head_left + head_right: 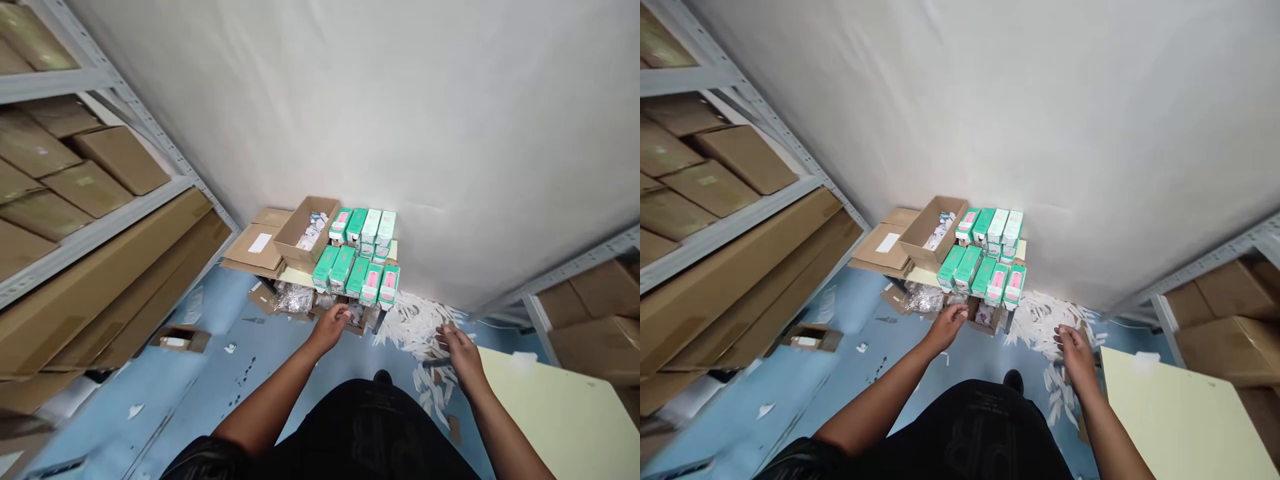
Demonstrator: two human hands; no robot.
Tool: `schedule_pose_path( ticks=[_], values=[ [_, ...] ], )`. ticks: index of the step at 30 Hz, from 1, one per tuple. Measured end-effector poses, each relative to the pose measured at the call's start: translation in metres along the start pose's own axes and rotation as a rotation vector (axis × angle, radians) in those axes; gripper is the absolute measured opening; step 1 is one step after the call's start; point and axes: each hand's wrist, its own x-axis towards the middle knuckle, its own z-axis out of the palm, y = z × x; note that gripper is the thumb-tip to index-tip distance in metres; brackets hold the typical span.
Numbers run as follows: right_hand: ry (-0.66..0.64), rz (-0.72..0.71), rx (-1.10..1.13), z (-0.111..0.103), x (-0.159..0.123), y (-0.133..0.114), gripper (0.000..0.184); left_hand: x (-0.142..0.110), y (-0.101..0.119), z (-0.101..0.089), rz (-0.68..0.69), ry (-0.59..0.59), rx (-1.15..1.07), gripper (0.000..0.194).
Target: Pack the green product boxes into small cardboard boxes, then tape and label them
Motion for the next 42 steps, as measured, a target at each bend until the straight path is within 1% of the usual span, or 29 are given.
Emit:
schedule_pose_path(
  ticks=[4,6,8,10,12,15,17,19,20,22,24,27,30,33,36,39,42],
  values=[
    [-0.173,-0.044,-0.042,0.036,0.058,-0.028,0.053,0.02,0.005,-0.001,-0.032,0.113,-0.014,0.043],
    [-0.264,-0.057,-0.098,0.054,0.079,-0.037,0.051,0.028,0.006,0.0,-0.06,0.159,-0.005,0.043],
    [-0.361,-0.065,-0.168,0.073,0.096,-0.042,0.049,0.037,0.005,-0.001,-0.088,0.203,0.051,0.042],
    [-0.455,-0.071,-0.234,0.095,0.108,-0.044,0.046,0.047,0.002,-0.005,-0.106,0.272,0.145,0.041],
    [-0.539,-0.079,-0.272,0.12,0.116,-0.046,0.044,0.059,-0.005,-0.014,-0.098,0.361,0.244,0.041],
    [-0.624,-0.062,-0.274,0.163,0.12,-0.05,0.041,0.081,-0.02,-0.036,-0.095,0.451,0.344,0.045],
    [-0.653,0.008,-0.252,0.194,0.121,-0.054,0.039,0.097,-0.031,-0.053,-0.151,0.458,0.374,0.048],
    [-0.667,0.111,-0.227,0.226,0.122,-0.058,0.037,0.112,-0.041,-0.069,-0.213,0.433,0.382,0.049],
    [-0.668,0.161,-0.214,0.241,0.122,-0.06,0.036,0.119,-0.045,-0.076,-0.22,0.414,0.381,0.048],
    [-0.637,0.248,-0.206,0.269,0.124,-0.061,0.033,0.131,-0.05,-0.086,-0.183,0.354,0.373,0.042],
    [-0.565,0.32,-0.218,0.294,0.125,-0.06,0.031,0.142,-0.05,-0.091,-0.102,0.245,0.382,0.04],
    [-0.463,0.391,-0.247,0.324,0.126,-0.056,0.034,0.16,-0.046,-0.093,-0.003,0.034,0.46,0.045],
    [-0.431,0.437,-0.223,0.349,0.125,-0.054,0.038,0.177,-0.041,-0.094,0.007,-0.116,0.585,0.049],
    [-0.424,0.459,-0.148,0.367,0.123,-0.054,0.041,0.19,-0.041,-0.098,0.028,-0.209,0.703,0.053],
    [-0.391,0.457,-0.048,0.376,0.119,-0.056,0.043,0.197,-0.046,-0.102,0.077,-0.232,0.708,0.049],
    [-0.354,0.436,0.06,0.377,0.117,-0.057,0.04,0.201,-0.05,-0.102,0.088,-0.216,0.569,0.047],
    [-0.359,0.37,0.129,0.377,0.12,-0.053,0.04,0.203,-0.051,-0.093,0.101,-0.221,0.388,0.054]
  ],
)
